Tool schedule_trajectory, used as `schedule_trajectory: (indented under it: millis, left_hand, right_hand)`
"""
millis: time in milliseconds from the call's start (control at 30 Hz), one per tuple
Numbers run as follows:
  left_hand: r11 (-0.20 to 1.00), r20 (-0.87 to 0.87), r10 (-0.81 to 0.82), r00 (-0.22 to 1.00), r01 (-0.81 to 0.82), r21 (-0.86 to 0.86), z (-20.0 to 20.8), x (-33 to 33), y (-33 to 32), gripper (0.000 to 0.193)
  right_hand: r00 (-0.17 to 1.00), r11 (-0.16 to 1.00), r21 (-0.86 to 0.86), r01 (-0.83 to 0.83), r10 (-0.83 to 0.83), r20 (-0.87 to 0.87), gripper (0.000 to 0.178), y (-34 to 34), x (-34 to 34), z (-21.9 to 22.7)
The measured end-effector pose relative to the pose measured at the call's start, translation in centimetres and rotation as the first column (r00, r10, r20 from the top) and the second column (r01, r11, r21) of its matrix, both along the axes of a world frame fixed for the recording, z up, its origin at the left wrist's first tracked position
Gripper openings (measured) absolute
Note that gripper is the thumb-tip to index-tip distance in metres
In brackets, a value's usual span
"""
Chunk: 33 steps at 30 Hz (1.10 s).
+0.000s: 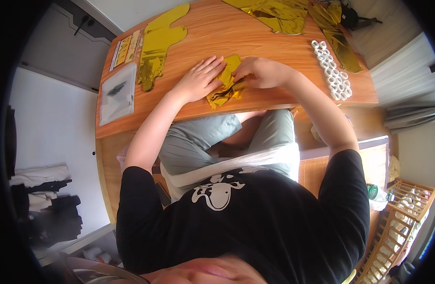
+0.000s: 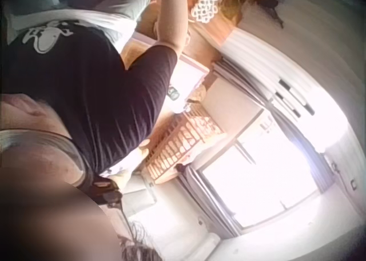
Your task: Folding a gold foil letter balloon on a desk for packaging.
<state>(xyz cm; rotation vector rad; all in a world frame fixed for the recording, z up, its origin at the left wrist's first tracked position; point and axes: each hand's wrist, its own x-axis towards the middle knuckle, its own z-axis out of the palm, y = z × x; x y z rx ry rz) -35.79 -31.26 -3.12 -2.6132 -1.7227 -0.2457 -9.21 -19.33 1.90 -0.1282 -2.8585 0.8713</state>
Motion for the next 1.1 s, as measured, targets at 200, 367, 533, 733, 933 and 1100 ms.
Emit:
schedule_trajectory:
  millis: [200,367,533,733,933,1100]
  left_hand:
    - [0.999,-0.032,0.007,0.999,-0.008,-0.031,0.4,0.3,-0.1,0.073]
    - [0.996,0.012,0.029,1.000,-0.028,-0.088,1.1,0.5,-0.3,0.075]
    - [0.999,0.082,-0.002,0.997,0.006,-0.053,0.8,0.0,0.0,0.078]
    - [0.994,0.176,0.011,0.984,0.008,-0.107,0.7,-0.3,0.0,0.079]
    - [0.929,0.780,-0.014,0.625,0.296,-0.220,1.7,-2.1,0.0,0.068]
    - [0.980,0.156,-0.096,0.983,0.120,-0.159,1.5,-1.7,-1.4,0.054]
  right_hand:
    - [0.992,0.987,-0.120,0.110,-0.102,0.077,0.040,-0.1,0.1,0.8]
    - [0.985,0.971,-0.164,0.174,-0.174,0.017,0.024,0.3,-0.4,-0.1]
    - [0.971,0.965,-0.120,0.234,-0.237,-0.015,0.027,-0.5,-1.9,-1.2]
    - [0.969,0.971,0.010,0.240,-0.239,-0.059,0.037,-0.8,-2.8,-2.0]
    - [0.970,0.970,0.066,0.235,-0.229,-0.080,0.042,-0.8,-2.9,-2.4]
    - [0.918,0.925,-0.001,0.380,-0.378,-0.122,0.037,-2.4,-2.6,-1.6]
